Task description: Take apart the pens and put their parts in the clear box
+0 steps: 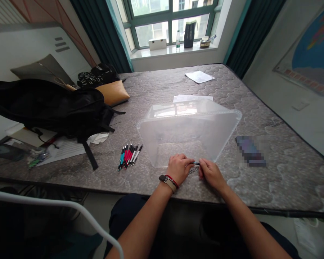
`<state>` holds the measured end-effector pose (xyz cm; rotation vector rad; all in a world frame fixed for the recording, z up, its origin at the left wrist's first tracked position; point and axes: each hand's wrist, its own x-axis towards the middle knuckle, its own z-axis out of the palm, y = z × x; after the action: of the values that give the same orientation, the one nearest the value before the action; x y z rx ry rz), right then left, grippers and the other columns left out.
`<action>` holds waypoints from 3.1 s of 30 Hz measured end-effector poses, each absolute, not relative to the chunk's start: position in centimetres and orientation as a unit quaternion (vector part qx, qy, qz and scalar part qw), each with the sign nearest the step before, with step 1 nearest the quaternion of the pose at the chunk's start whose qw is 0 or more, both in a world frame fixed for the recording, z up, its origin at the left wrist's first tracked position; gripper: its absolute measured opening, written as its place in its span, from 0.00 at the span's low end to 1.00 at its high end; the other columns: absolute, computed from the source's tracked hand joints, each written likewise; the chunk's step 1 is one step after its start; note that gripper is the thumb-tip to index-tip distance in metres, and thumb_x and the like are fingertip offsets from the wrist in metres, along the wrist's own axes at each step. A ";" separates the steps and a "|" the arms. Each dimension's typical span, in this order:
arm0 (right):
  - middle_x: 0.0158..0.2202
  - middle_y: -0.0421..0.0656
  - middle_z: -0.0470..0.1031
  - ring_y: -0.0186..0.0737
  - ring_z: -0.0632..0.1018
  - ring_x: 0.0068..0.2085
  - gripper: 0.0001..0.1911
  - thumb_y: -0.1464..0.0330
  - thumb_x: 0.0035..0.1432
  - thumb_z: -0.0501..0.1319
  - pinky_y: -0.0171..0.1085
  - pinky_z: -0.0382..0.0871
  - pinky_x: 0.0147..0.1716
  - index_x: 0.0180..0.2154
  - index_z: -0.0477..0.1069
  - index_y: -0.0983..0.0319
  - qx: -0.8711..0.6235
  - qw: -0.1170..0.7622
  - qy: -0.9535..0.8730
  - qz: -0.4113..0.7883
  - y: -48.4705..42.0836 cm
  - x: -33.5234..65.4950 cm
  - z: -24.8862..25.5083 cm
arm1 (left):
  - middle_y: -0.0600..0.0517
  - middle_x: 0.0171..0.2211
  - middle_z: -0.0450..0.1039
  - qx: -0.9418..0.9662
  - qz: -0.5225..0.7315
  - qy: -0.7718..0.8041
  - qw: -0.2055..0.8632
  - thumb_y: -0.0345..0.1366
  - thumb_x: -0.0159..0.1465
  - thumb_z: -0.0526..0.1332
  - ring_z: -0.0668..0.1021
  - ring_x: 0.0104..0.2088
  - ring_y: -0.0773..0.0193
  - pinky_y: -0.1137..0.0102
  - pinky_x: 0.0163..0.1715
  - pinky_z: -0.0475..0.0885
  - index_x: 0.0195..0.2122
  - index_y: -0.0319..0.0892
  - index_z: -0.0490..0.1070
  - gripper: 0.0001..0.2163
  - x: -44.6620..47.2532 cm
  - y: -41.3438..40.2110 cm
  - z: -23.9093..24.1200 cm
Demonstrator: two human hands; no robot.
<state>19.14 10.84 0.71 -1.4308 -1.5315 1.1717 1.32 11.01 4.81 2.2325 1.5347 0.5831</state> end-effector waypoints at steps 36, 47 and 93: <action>0.60 0.53 0.64 0.52 0.58 0.65 0.22 0.70 0.61 0.51 0.52 0.56 0.61 0.57 0.63 0.66 -0.549 0.309 -0.776 0.015 8.9 16.2 -4.1 | 0.56 0.21 0.60 0.788 0.374 0.400 0.281 0.42 0.63 0.54 0.64 0.25 0.68 0.71 0.29 0.61 0.21 0.42 0.59 0.15 2.4 8.8 5.8; 0.62 0.53 0.64 0.52 0.61 0.64 0.21 0.65 0.64 0.51 0.52 0.54 0.61 0.57 0.66 0.64 -0.595 0.218 -0.773 -0.023 8.9 15.0 -2.6 | 0.52 0.23 0.68 0.909 0.254 0.283 0.168 0.48 0.58 0.58 0.69 0.30 0.62 0.63 0.39 0.64 0.23 0.43 0.64 0.14 -1.3 1.2 9.4; 0.61 0.51 0.65 0.51 0.63 0.62 0.21 0.69 0.60 0.54 0.50 0.52 0.60 0.55 0.67 0.62 -0.608 0.216 -0.763 -0.017 8.7 14.6 -1.7 | 0.40 0.43 0.77 0.589 -0.017 0.804 0.081 0.46 0.64 0.57 0.79 0.45 0.52 0.64 0.41 0.70 0.51 0.42 0.66 0.18 -16.7 15.0 4.3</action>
<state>14.64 8.68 -1.75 -1.6862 -2.1153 -0.0475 -16.68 15.04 4.25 1.7600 2.4038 -0.0497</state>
